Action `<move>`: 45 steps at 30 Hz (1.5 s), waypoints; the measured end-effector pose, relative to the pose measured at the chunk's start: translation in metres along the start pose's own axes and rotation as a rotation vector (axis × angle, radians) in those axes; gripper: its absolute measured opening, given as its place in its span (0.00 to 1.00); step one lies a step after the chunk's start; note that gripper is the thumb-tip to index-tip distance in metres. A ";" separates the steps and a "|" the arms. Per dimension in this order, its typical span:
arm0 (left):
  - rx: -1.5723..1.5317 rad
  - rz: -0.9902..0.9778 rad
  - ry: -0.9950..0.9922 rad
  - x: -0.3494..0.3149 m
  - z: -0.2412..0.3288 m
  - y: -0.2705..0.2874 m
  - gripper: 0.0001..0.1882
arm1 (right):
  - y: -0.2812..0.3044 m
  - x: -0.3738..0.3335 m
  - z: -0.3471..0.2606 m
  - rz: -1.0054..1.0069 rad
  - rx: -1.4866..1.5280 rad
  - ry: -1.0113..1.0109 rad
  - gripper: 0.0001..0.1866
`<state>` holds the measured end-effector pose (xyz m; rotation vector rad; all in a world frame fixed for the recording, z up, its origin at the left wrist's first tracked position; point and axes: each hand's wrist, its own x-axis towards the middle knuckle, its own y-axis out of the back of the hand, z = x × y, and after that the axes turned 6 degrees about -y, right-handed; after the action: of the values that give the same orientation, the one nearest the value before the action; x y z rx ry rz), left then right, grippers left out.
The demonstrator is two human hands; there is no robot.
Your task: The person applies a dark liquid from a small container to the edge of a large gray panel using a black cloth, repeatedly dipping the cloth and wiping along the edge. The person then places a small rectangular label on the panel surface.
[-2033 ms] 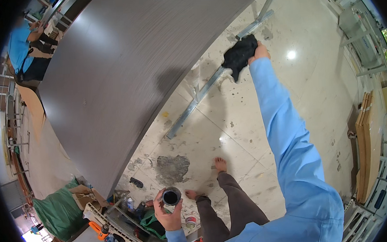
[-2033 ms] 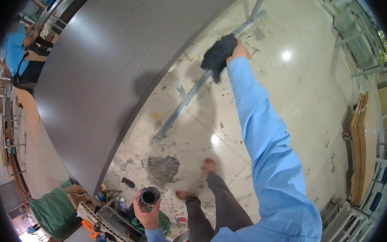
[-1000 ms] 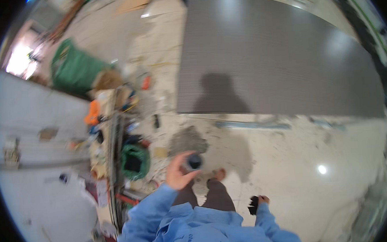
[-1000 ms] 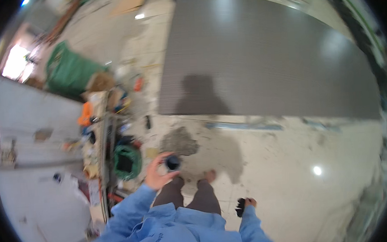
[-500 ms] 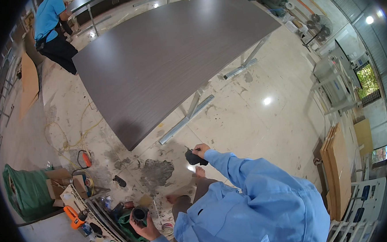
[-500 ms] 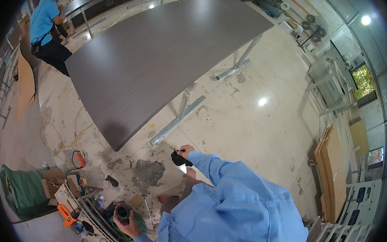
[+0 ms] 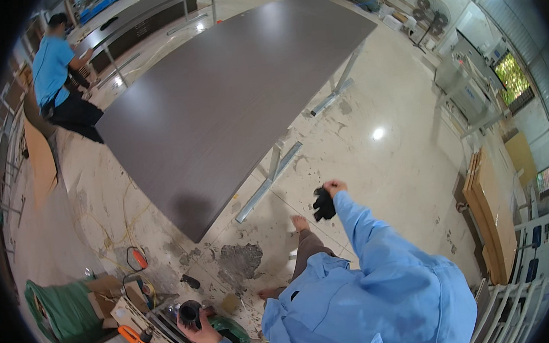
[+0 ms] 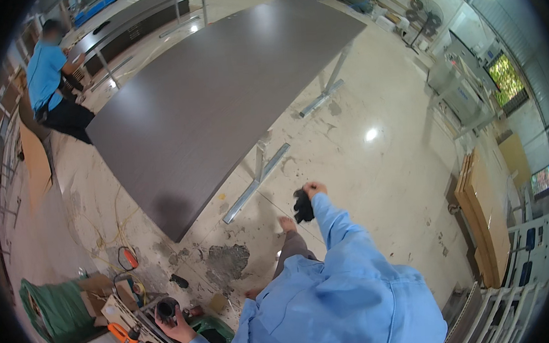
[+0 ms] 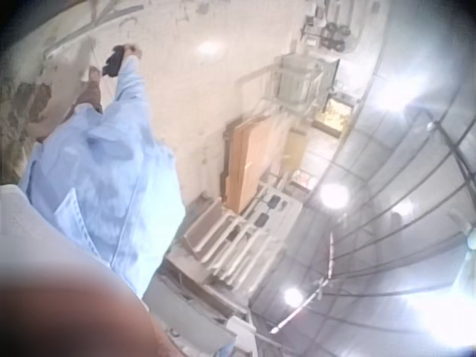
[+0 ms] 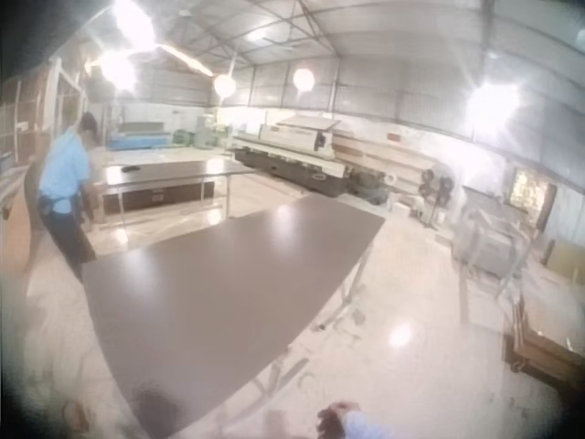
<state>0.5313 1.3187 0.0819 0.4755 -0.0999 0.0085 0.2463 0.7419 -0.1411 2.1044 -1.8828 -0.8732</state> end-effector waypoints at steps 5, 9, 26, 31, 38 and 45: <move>-0.029 -0.049 -0.002 0.009 0.046 -0.084 0.32 | 0.060 0.170 -0.095 0.394 -0.022 0.172 0.09; -0.014 -0.077 -0.056 0.000 0.118 -0.179 0.33 | 0.087 0.297 -0.165 0.403 -0.064 0.310 0.08; -0.006 -0.316 -0.130 0.006 0.307 -0.384 0.35 | 0.088 0.464 -0.229 0.084 0.027 0.317 0.06; 0.004 -0.307 -0.152 0.006 0.311 -0.400 0.36 | 0.089 0.463 -0.227 0.036 0.067 0.338 0.06; -0.025 -0.366 -0.175 0.000 0.314 -0.410 0.35 | 0.084 0.464 -0.227 -0.078 0.047 0.337 0.05; -0.018 -0.384 -0.187 0.000 0.320 -0.415 0.35 | 0.085 0.471 -0.228 0.128 0.130 0.291 0.05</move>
<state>0.5147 0.8031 0.1748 0.4711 -0.1907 -0.4131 0.3065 0.2224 -0.0548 2.0229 -1.9342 -0.4015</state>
